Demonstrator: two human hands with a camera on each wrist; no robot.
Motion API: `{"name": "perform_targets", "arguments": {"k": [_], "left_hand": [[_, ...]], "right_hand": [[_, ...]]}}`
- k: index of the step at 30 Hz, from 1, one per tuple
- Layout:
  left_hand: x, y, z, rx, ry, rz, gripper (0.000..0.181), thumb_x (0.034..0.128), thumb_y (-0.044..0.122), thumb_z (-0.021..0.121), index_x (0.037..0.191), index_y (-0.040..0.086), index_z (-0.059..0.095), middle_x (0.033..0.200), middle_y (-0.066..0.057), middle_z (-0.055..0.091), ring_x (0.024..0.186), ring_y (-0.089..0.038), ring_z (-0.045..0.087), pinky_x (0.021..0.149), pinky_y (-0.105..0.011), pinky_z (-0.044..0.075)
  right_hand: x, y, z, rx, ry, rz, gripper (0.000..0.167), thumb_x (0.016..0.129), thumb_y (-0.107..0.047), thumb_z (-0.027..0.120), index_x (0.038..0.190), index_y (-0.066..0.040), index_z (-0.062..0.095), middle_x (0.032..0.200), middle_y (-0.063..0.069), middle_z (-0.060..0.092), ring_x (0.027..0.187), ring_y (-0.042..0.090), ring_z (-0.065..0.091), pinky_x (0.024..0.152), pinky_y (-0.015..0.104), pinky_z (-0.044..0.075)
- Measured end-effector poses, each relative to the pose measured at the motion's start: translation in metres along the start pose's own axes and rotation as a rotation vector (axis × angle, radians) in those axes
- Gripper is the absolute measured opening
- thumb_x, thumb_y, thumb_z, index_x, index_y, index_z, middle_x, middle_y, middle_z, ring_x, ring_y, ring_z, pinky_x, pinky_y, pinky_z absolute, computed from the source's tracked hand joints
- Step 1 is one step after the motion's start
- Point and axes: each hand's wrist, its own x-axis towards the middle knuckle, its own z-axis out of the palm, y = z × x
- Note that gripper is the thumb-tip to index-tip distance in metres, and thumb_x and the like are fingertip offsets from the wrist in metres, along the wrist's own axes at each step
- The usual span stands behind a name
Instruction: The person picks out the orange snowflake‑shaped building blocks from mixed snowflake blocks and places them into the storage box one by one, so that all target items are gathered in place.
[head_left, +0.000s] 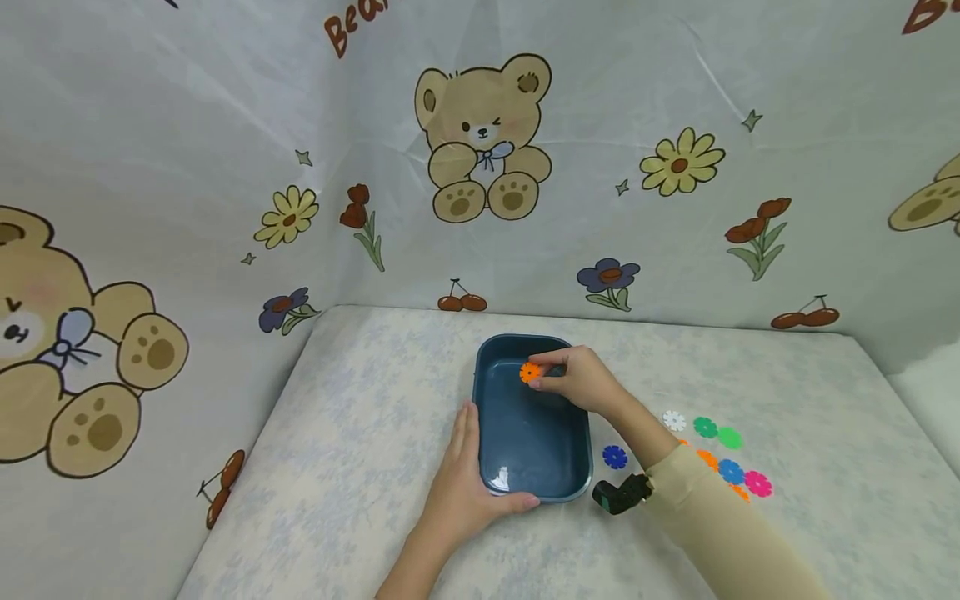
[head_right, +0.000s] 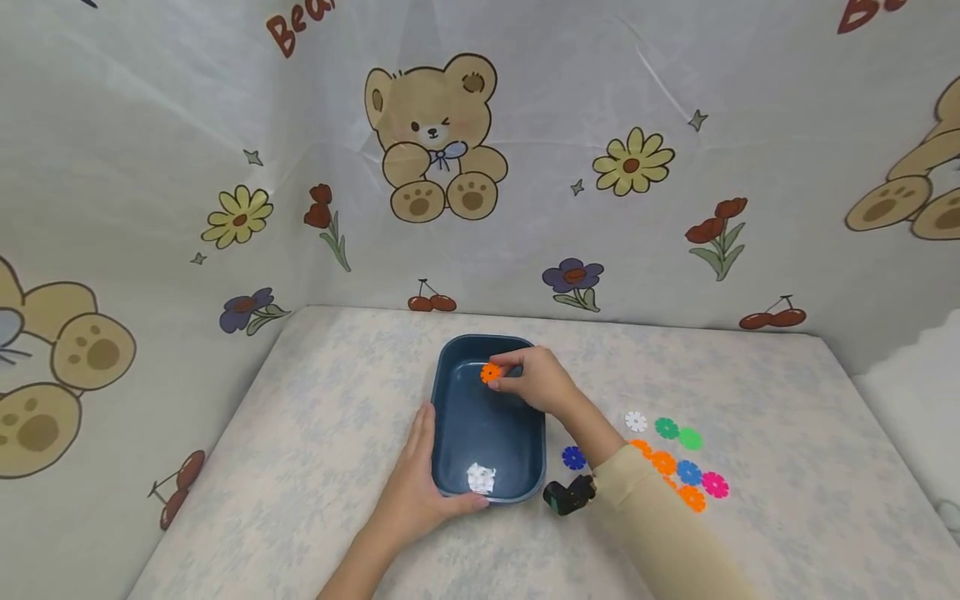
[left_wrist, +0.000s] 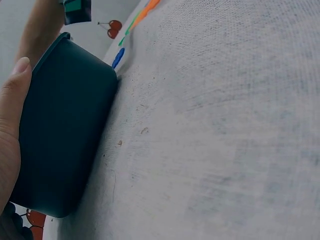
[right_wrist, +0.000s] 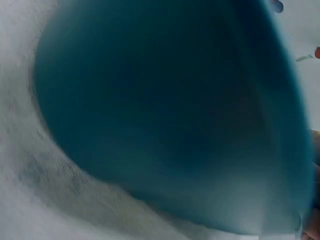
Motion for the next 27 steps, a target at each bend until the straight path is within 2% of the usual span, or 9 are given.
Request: {"name": "perform_targets", "arguments": {"k": [4,8,11,16,19,27], "left_hand": [[0.000,0.001,0.000,-0.007,-0.005,0.001,0.139,0.0608,0.073,0.081,0.160,0.028,-0.006,0.169,0.000,-0.002,0.155,-0.027,0.012,0.115,-0.061,0.033],[0.000,0.001,-0.001,-0.006,-0.008,0.003,0.138,0.0612,0.073,0.081,0.160,0.028,-0.006,0.169,0.000,-0.002,0.155,-0.027,0.013,0.115,-0.061,0.033],[-0.001,0.001,-0.001,-0.009,-0.005,0.006,0.138,0.0615,0.072,0.081,0.160,0.028,-0.005,0.169,0.000,-0.002,0.155,-0.027,0.013,0.116,-0.060,0.033],[-0.001,0.000,-0.001,-0.021,-0.004,0.010,0.138,0.0617,0.071,0.082,0.160,0.028,-0.005,0.169,-0.001,-0.002,0.155,-0.026,0.011,0.117,-0.060,0.031],[0.000,0.000,-0.001,-0.020,-0.014,0.009,0.138,0.0616,0.071,0.081,0.160,0.029,-0.006,0.169,-0.001,-0.003,0.155,-0.026,0.009,0.117,-0.060,0.031],[0.000,-0.002,-0.001,-0.028,-0.016,0.023,0.139,0.0618,0.070,0.082,0.160,0.027,-0.006,0.169,-0.001,-0.003,0.155,-0.025,0.008,0.118,-0.059,0.030]], "right_hand": [[0.003,-0.005,0.009,-0.037,-0.010,-0.010,0.039,0.086,-0.026,0.078,0.122,-0.011,0.072,0.095,0.000,0.073,0.073,0.016,0.054,0.061,0.025,0.048],[0.004,-0.008,0.017,-0.093,-0.021,-0.011,0.039,0.087,-0.029,0.077,0.121,-0.012,0.072,0.095,-0.002,0.073,0.083,0.013,0.060,0.072,0.028,0.054],[0.005,-0.010,0.021,-0.139,-0.008,-0.028,0.038,0.087,-0.029,0.077,0.120,-0.011,0.073,0.095,-0.002,0.074,0.085,0.012,0.063,0.075,0.030,0.056],[0.008,-0.009,0.027,-0.248,0.000,-0.061,0.036,0.088,-0.029,0.076,0.119,-0.011,0.073,0.094,-0.001,0.074,0.072,0.007,0.061,0.066,0.026,0.054],[0.009,-0.009,0.030,-0.296,-0.004,-0.050,0.034,0.089,-0.030,0.076,0.117,-0.012,0.074,0.092,-0.002,0.074,0.068,0.005,0.059,0.063,0.023,0.052],[0.015,-0.011,0.036,-0.396,0.009,-0.042,0.029,0.088,-0.032,0.076,0.109,-0.013,0.077,0.089,-0.001,0.074,0.067,0.007,0.062,0.063,0.027,0.055]]}}
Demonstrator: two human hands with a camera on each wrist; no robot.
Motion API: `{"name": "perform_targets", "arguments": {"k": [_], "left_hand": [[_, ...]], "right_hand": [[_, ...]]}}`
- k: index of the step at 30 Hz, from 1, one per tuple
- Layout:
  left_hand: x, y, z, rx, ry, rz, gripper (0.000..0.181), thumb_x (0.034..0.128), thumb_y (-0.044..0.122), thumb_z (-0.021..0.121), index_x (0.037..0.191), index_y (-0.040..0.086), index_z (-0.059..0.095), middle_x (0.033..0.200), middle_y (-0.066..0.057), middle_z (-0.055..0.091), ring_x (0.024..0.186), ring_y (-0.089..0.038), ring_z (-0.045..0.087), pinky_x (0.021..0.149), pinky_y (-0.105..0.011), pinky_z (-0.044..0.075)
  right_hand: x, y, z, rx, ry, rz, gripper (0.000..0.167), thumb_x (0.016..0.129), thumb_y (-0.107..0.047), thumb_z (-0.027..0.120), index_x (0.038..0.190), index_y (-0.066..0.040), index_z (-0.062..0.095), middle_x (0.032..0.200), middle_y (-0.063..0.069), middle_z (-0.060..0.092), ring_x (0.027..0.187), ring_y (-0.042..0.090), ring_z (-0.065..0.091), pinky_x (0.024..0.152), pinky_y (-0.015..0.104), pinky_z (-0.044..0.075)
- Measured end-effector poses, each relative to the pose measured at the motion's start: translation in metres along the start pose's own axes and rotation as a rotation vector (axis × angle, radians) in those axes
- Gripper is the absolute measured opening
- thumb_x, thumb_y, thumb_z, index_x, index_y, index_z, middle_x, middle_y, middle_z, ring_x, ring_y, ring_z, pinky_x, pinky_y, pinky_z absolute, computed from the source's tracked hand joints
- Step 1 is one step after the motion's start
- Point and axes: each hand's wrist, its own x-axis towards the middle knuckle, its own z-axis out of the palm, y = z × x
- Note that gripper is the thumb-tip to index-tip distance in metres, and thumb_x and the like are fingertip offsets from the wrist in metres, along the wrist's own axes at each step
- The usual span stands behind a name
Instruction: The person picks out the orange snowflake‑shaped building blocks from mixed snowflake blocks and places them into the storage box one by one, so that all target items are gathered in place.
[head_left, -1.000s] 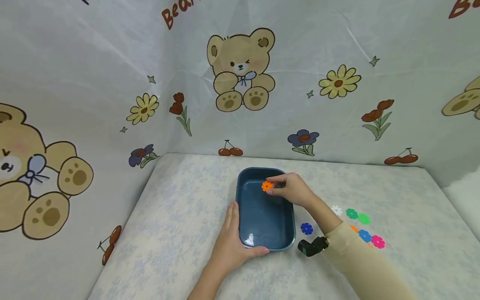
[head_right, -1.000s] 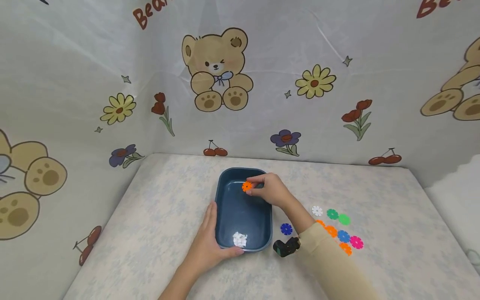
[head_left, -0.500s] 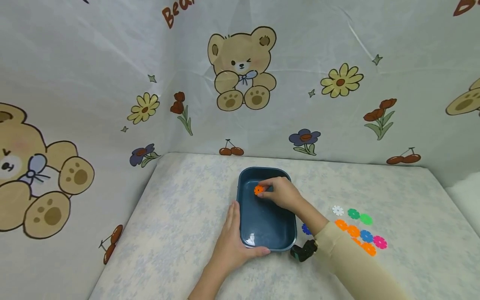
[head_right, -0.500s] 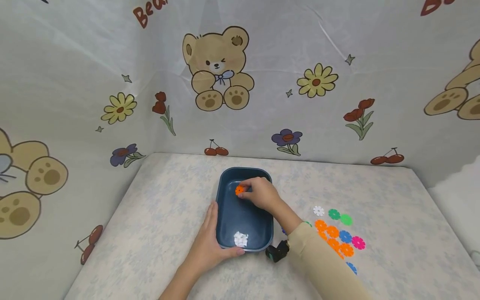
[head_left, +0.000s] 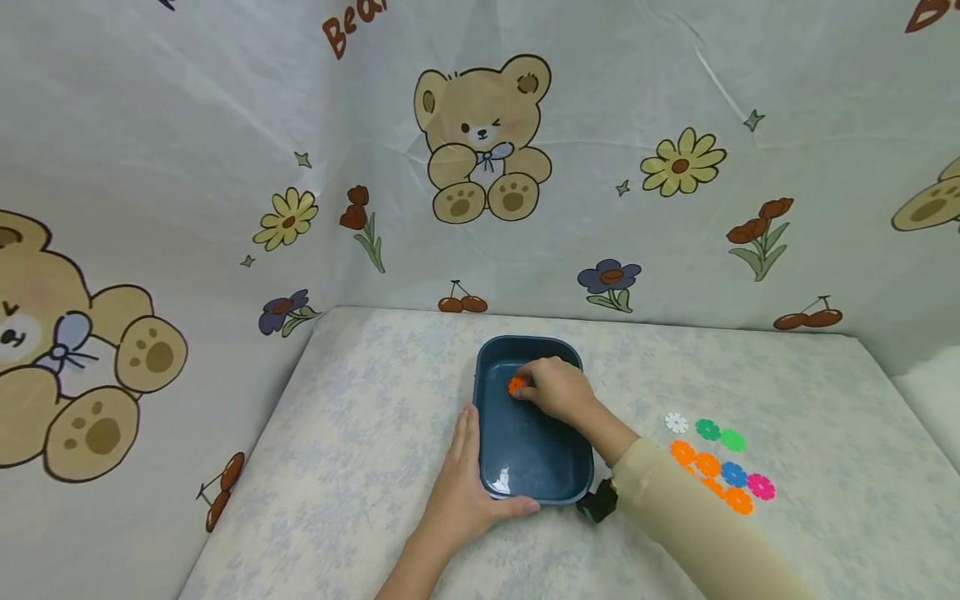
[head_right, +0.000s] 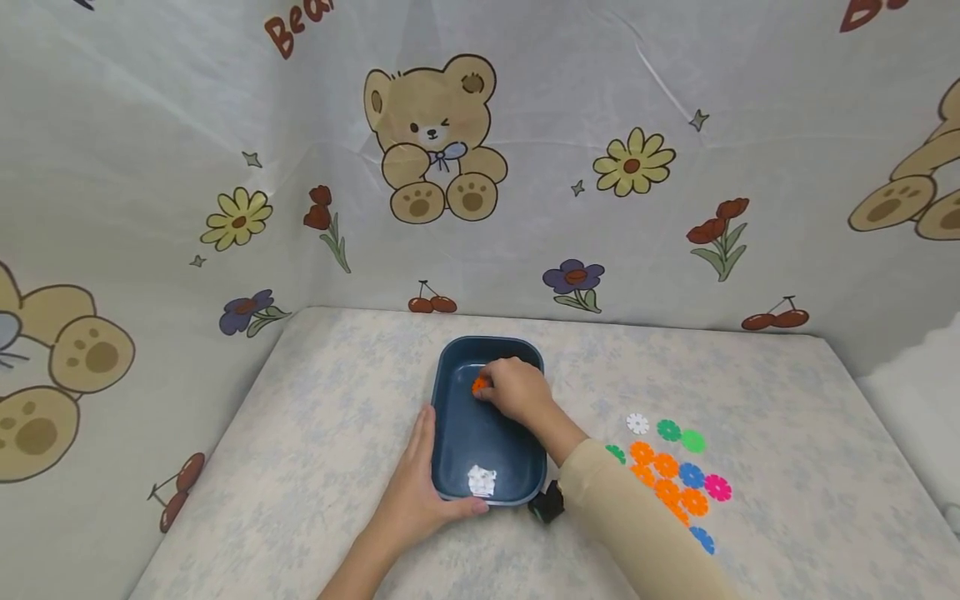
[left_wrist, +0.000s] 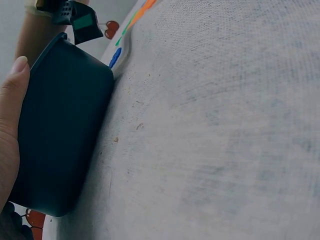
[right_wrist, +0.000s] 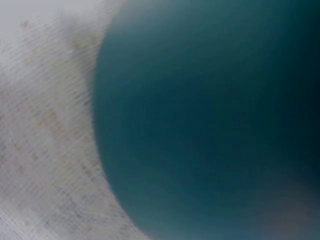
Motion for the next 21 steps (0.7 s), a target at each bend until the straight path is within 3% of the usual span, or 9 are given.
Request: {"name": "perform_targets", "arguments": {"k": [5,13,21], "left_hand": [[0.000,-0.001,-0.001,0.000,0.003,-0.007,0.138,0.0616,0.070,0.082,0.160,0.029,-0.006,0.169,0.001,-0.003,0.155,-0.024,0.009,0.118,-0.059,0.030],[0.001,0.000,0.000,0.007,-0.007,0.006,0.138,0.0619,0.072,0.080,0.160,0.028,-0.006,0.169,0.002,-0.003,0.155,-0.025,0.011,0.117,-0.059,0.032],[0.000,-0.001,0.000,0.004,0.001,0.002,0.138,0.0620,0.071,0.081,0.160,0.026,-0.005,0.169,0.003,-0.004,0.155,-0.023,0.010,0.118,-0.057,0.031]], "right_hand": [[0.006,-0.002,0.009,-0.050,0.011,-0.006,0.025,0.089,-0.033,0.075,0.104,-0.013,0.077,0.076,-0.003,0.066,0.059,0.010,0.053,0.056,0.026,0.044],[0.010,-0.001,0.020,-0.013,0.042,0.045,0.022,0.090,-0.032,0.074,0.095,-0.011,0.074,0.071,0.000,0.060,0.058,0.013,0.050,0.053,0.026,0.038],[0.008,-0.005,0.019,-0.051,0.038,-0.004,0.029,0.092,-0.027,0.072,0.116,-0.010,0.072,0.083,0.001,0.062,0.068,0.014,0.054,0.061,0.030,0.046]]}}
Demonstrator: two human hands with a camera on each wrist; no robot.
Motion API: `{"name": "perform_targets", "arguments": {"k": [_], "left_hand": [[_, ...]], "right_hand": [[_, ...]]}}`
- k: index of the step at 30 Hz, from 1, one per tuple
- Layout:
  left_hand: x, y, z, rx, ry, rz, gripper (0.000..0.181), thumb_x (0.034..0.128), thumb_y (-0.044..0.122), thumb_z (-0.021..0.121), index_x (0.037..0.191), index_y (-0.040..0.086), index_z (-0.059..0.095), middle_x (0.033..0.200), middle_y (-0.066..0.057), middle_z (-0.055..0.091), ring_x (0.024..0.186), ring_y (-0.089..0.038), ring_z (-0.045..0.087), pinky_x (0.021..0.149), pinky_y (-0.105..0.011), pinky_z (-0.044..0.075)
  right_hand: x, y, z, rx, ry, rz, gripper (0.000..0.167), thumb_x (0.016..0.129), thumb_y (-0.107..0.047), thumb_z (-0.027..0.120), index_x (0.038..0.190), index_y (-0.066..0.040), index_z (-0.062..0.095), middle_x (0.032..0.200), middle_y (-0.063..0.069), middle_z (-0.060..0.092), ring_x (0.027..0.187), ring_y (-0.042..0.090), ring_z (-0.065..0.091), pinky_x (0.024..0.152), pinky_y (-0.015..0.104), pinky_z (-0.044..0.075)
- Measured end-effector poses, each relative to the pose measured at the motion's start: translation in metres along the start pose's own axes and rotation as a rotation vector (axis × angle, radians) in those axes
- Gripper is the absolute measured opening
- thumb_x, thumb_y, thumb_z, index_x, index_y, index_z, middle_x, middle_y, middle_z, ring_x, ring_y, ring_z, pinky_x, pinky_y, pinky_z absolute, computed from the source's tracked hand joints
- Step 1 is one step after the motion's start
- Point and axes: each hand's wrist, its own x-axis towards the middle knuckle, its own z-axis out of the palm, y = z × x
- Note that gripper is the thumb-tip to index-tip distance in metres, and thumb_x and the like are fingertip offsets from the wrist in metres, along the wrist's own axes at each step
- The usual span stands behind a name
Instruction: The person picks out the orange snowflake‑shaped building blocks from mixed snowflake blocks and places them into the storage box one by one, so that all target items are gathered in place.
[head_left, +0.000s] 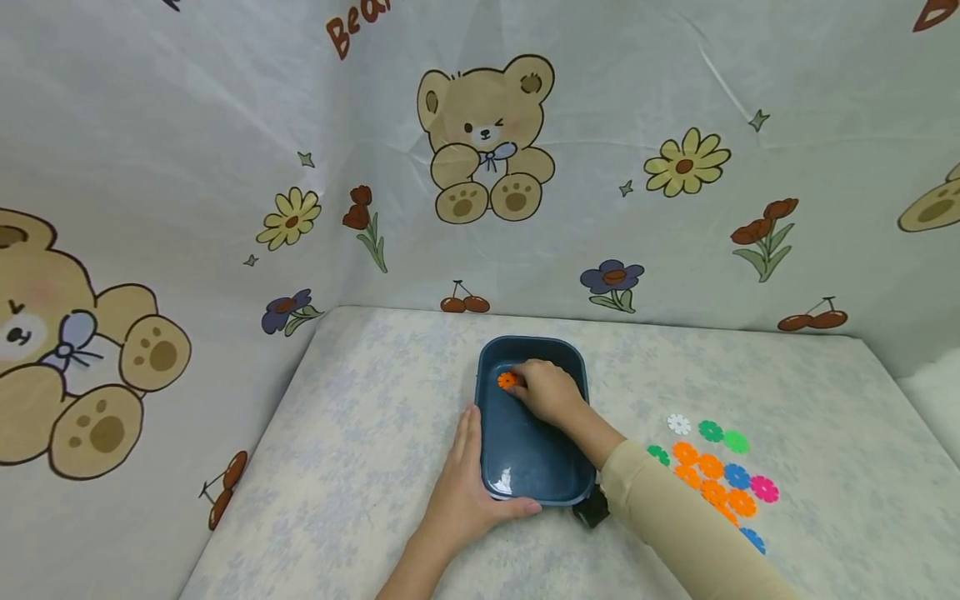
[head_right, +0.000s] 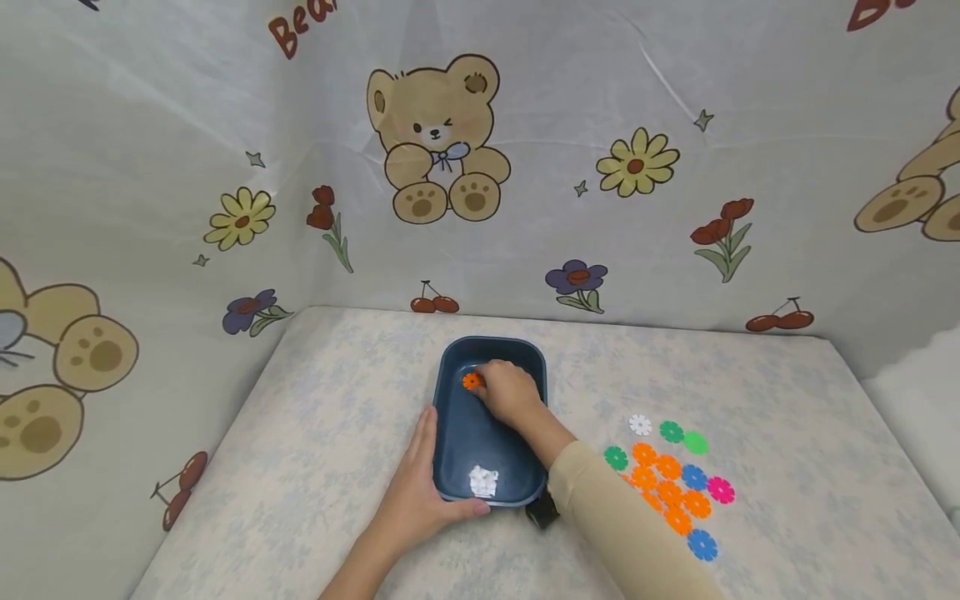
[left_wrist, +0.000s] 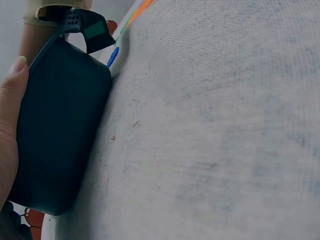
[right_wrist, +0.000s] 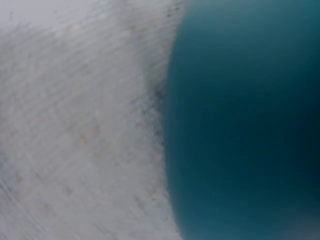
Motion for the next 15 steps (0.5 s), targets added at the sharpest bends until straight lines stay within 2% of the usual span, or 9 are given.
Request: {"name": "perform_targets", "arguments": {"k": [4,9,12,15], "left_hand": [[0.000,0.001,0.001,0.003,-0.004,-0.011,0.139,0.0612,0.072,0.081,0.160,0.028,-0.005,0.168,0.004,-0.004,0.155,-0.024,0.011,0.118,-0.058,0.032],[0.001,0.002,0.001,-0.003,0.002,-0.015,0.139,0.0604,0.072,0.082,0.160,0.028,-0.005,0.169,0.002,-0.002,0.155,-0.026,0.012,0.117,-0.059,0.032],[0.001,0.002,0.001,-0.018,0.007,-0.017,0.140,0.0593,0.071,0.083,0.160,0.028,-0.004,0.169,0.003,-0.002,0.155,-0.027,0.012,0.117,-0.060,0.032],[0.001,0.001,0.001,-0.047,0.013,-0.016,0.141,0.0581,0.069,0.085,0.160,0.030,-0.004,0.169,0.004,-0.001,0.155,-0.025,0.012,0.117,-0.059,0.031]], "right_hand": [[-0.009,-0.001,-0.012,0.021,0.050,-0.039,0.036,0.092,-0.025,0.072,0.124,-0.009,0.069,0.091,0.001,0.067,0.071,0.011,0.057,0.064,0.029,0.051],[-0.030,0.004,-0.046,0.128,0.124,-0.064,0.037,0.093,-0.025,0.071,0.127,-0.011,0.068,0.097,0.000,0.069,0.074,0.011,0.057,0.066,0.028,0.050],[-0.049,0.019,-0.068,0.146,0.157,-0.058,0.035,0.094,-0.025,0.069,0.127,-0.012,0.068,0.100,0.000,0.068,0.073,0.011,0.053,0.065,0.028,0.047],[-0.070,0.045,-0.085,0.140,0.166,-0.034,0.033,0.094,-0.021,0.069,0.126,-0.012,0.068,0.102,0.003,0.069,0.068,0.013,0.049,0.061,0.026,0.046]]}}
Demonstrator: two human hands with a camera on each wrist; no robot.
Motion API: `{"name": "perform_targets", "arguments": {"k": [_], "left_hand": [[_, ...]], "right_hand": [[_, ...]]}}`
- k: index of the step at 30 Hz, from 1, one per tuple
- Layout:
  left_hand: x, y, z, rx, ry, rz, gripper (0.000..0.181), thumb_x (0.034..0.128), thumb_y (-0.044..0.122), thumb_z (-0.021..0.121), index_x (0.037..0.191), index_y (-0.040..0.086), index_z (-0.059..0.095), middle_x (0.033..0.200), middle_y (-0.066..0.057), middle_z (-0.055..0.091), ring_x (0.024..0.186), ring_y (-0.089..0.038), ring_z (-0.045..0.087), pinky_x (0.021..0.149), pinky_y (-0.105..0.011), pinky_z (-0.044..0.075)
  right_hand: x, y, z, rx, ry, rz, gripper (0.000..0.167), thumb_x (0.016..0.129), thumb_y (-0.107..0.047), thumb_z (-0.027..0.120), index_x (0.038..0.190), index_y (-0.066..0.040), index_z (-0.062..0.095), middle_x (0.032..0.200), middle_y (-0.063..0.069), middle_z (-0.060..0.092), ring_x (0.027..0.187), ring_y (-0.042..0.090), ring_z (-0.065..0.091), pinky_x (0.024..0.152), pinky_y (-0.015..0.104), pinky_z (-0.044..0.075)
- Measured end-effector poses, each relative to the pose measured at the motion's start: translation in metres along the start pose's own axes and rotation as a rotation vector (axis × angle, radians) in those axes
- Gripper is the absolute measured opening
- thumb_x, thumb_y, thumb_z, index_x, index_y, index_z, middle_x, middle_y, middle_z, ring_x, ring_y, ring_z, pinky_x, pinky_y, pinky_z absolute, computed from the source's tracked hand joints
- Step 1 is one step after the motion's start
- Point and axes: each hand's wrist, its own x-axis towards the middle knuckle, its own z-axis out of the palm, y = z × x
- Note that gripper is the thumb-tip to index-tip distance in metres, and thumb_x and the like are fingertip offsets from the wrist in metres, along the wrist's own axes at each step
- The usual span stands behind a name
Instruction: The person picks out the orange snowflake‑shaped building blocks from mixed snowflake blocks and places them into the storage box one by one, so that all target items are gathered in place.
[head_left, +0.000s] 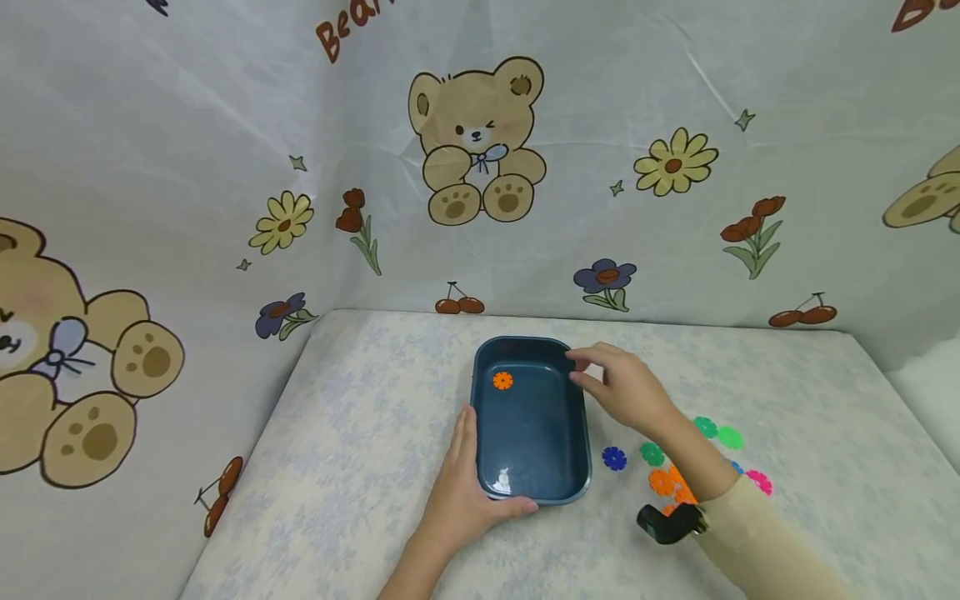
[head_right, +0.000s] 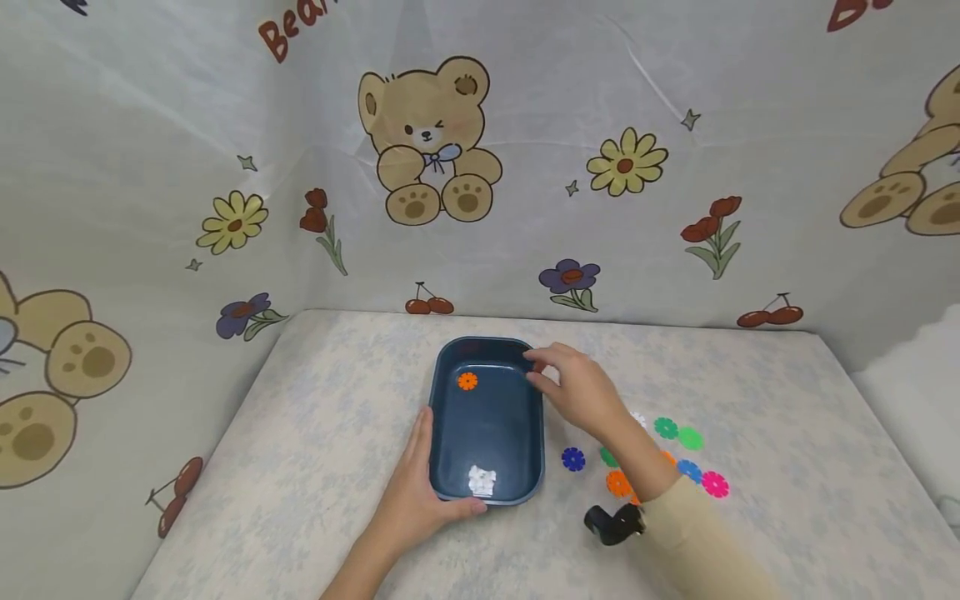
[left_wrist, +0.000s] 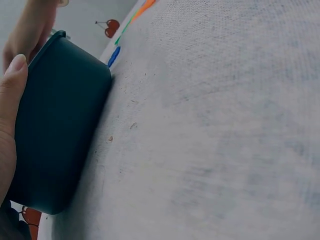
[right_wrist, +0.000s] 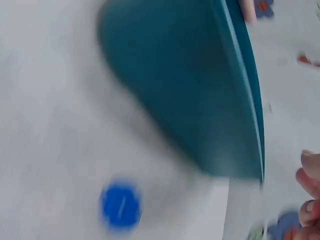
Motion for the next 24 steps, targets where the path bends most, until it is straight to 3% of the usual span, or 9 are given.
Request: {"name": "perform_targets", "arguments": {"k": [5,10,16,24], "left_hand": [[0.000,-0.004,0.001,-0.044,0.014,0.001,0.143,0.0557,0.069,0.086,0.160,0.031,-0.003,0.169,0.005,0.000,0.155,-0.023,0.011,0.118,-0.059,0.030],[0.001,-0.007,0.001,-0.097,0.019,-0.004,0.143,0.0546,0.066,0.089,0.160,0.031,-0.002,0.168,0.010,0.000,0.155,-0.022,0.010,0.118,-0.059,0.029],[0.001,-0.009,0.006,-0.169,0.046,-0.001,0.143,0.0524,0.063,0.091,0.160,0.036,0.001,0.168,0.010,0.004,0.154,-0.021,0.012,0.119,-0.059,0.028],[-0.003,-0.012,0.016,-0.298,0.097,-0.021,0.139,0.0525,0.051,0.096,0.160,0.037,0.008,0.165,0.012,0.014,0.153,-0.023,0.018,0.118,-0.059,0.029]], "right_hand": [[-0.036,0.047,-0.025,-0.017,-0.063,0.127,0.032,0.095,-0.016,0.067,0.126,-0.011,0.066,0.103,0.006,0.070,0.068,0.015,0.047,0.057,0.021,0.047],[-0.071,0.080,-0.033,0.007,-0.137,0.218,0.036,0.094,-0.014,0.068,0.129,-0.007,0.064,0.105,0.009,0.068,0.062,0.013,0.045,0.052,0.021,0.044],[-0.097,0.098,-0.032,0.035,-0.252,0.268,0.036,0.095,-0.018,0.066,0.130,-0.009,0.063,0.109,0.007,0.065,0.069,0.012,0.045,0.056,0.021,0.045],[-0.114,0.113,-0.032,0.042,-0.356,0.279,0.033,0.090,-0.022,0.073,0.123,-0.016,0.070,0.103,-0.001,0.060,0.076,0.011,0.046,0.061,0.020,0.044]]}}
